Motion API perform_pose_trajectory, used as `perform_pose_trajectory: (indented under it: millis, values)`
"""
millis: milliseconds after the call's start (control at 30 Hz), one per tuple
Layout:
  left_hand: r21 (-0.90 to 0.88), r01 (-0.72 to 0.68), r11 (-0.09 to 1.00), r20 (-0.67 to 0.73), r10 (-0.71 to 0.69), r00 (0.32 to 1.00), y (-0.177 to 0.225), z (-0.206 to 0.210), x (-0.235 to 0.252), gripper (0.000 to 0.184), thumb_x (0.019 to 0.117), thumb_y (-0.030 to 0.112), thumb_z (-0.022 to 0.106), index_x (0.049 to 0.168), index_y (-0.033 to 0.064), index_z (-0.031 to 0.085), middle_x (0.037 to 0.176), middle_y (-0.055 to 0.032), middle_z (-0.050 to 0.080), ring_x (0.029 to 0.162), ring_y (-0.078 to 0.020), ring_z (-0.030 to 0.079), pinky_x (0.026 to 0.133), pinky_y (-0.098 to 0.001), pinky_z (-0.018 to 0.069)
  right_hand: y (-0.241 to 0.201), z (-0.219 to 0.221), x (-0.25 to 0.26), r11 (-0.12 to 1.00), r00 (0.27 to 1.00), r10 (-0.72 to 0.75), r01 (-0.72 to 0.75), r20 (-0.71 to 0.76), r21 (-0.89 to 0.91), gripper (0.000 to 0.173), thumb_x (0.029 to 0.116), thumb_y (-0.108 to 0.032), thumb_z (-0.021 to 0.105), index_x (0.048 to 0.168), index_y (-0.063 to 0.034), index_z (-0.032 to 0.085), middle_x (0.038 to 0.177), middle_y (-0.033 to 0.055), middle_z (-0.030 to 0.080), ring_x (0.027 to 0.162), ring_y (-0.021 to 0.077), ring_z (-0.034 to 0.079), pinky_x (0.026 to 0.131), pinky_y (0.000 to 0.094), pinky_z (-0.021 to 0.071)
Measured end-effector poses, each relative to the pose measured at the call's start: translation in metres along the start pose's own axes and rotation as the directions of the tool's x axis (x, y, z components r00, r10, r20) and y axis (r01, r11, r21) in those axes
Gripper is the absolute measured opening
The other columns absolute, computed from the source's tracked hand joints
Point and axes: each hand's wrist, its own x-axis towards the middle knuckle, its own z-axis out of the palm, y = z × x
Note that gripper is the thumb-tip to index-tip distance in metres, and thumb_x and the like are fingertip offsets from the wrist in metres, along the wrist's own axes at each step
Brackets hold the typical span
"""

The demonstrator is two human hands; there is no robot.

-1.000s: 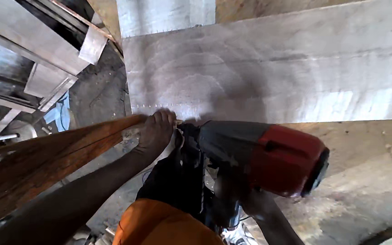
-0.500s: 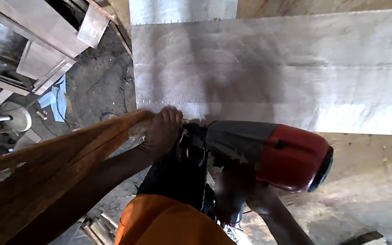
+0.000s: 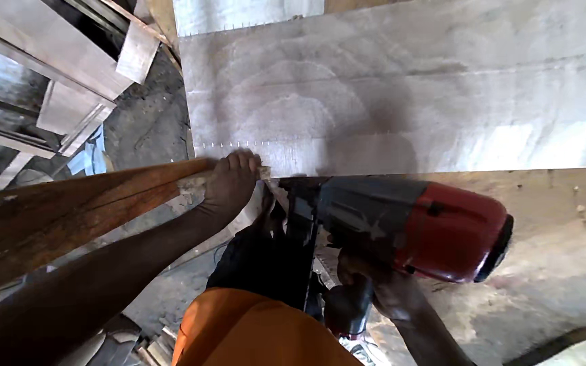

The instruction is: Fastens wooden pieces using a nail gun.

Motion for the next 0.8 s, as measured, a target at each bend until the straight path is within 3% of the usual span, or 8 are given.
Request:
perform_pose_trajectory:
  millis: [200, 333, 467, 533, 667, 733, 800]
  values:
    - [-0.032, -0.009, 0.999, 0.067, 0.011, 0.998, -0.002, -0.005, -0.001, 0.022, 0.1031, -0.001, 0.044, 0.122, -0.0090, 0.054, 0.107, -0.0287, 0.062, 0.100, -0.0445, 0.065, 0.081, -0.0509, 0.0523, 0.035, 0.016, -0.023, 0.996, 0.998, -0.060, 0.060, -0.012, 0.065, 0.012, 0.0846, -0.021, 0.076, 0.085, -0.0112, 0.070, 0.066, 0.0065, 0.061, 0.057, 0.0161, 0.060, 0.057, 0.0329, 0.0547]
    - [0.086, -0.021, 0.996, 0.080, 0.014, 0.997, 0.000, -0.005, 0.000, 0.020, 0.1016, -0.003, 0.044, 0.118, -0.0097, 0.053, 0.105, -0.0272, 0.061, 0.098, -0.0418, 0.066, 0.079, -0.0491, 0.0524, 0.071, 0.030, -0.044, 0.961, 0.979, -0.203, 0.203, -0.019, 0.188, 0.015, 0.0865, -0.023, 0.076, 0.094, -0.0107, 0.072, 0.069, 0.0051, 0.062, 0.058, 0.0147, 0.060, 0.057, 0.0331, 0.0549]
    - [0.113, -0.036, 0.993, 0.128, 0.021, 0.992, 0.001, -0.007, 0.000, 0.024, 0.1017, 0.002, 0.048, 0.122, -0.0094, 0.053, 0.110, -0.0273, 0.062, 0.104, -0.0420, 0.065, 0.085, -0.0511, 0.0515, 0.113, 0.060, -0.068, 0.884, 0.914, -0.382, 0.405, -0.140, 0.231, 0.021, 0.0895, -0.024, 0.075, 0.105, -0.0110, 0.072, 0.074, 0.0056, 0.065, 0.062, 0.0151, 0.062, 0.060, 0.0346, 0.0568]
    - [0.130, -0.046, 0.990, 0.119, 0.030, 0.992, 0.000, -0.008, -0.002, 0.027, 0.1011, 0.009, 0.053, 0.123, -0.0084, 0.054, 0.110, -0.0268, 0.064, 0.105, -0.0421, 0.065, 0.086, -0.0517, 0.0514, 0.141, 0.082, -0.074, 0.866, 0.879, -0.402, 0.456, -0.256, 0.204, 0.021, 0.0918, -0.023, 0.070, 0.106, -0.0081, 0.072, 0.078, 0.0093, 0.067, 0.067, 0.0188, 0.064, 0.065, 0.0380, 0.0580]
    - [0.125, -0.077, 0.989, 0.084, 0.067, 0.994, -0.002, -0.008, -0.010, 0.037, 0.0965, 0.015, 0.063, 0.124, -0.0083, 0.057, 0.115, -0.0288, 0.064, 0.109, -0.0459, 0.064, 0.090, -0.0586, 0.0509, 0.207, 0.139, -0.061, 0.784, 0.799, -0.398, 0.552, -0.451, 0.284, 0.016, 0.0907, -0.027, 0.073, 0.097, -0.0121, 0.073, 0.070, 0.0051, 0.064, 0.061, 0.0152, 0.061, 0.062, 0.0353, 0.0565]
    - [0.153, -0.128, 0.980, 0.059, 0.121, 0.991, -0.008, -0.010, -0.011, 0.046, 0.0955, 0.026, 0.069, 0.126, -0.0065, 0.057, 0.117, -0.0283, 0.065, 0.109, -0.0470, 0.065, 0.088, -0.0618, 0.0516, 0.244, 0.160, -0.041, 0.689, 0.785, -0.430, 0.605, -0.446, 0.400, 0.012, 0.0884, -0.021, 0.071, 0.095, -0.0110, 0.074, 0.067, 0.0045, 0.063, 0.059, 0.0155, 0.062, 0.062, 0.0366, 0.0570]
    - [0.236, -0.196, 0.952, 0.046, 0.190, 0.981, -0.020, -0.012, -0.024, 0.053, 0.0915, 0.025, 0.074, 0.132, -0.0046, 0.054, 0.120, -0.0276, 0.064, 0.111, -0.0466, 0.063, 0.093, -0.0625, 0.0490, 0.282, 0.180, -0.019, 0.575, 0.777, -0.504, 0.628, -0.377, 0.524, 0.011, 0.0898, -0.020, 0.067, 0.091, -0.0111, 0.073, 0.066, 0.0031, 0.064, 0.060, 0.0143, 0.063, 0.062, 0.0352, 0.0564]
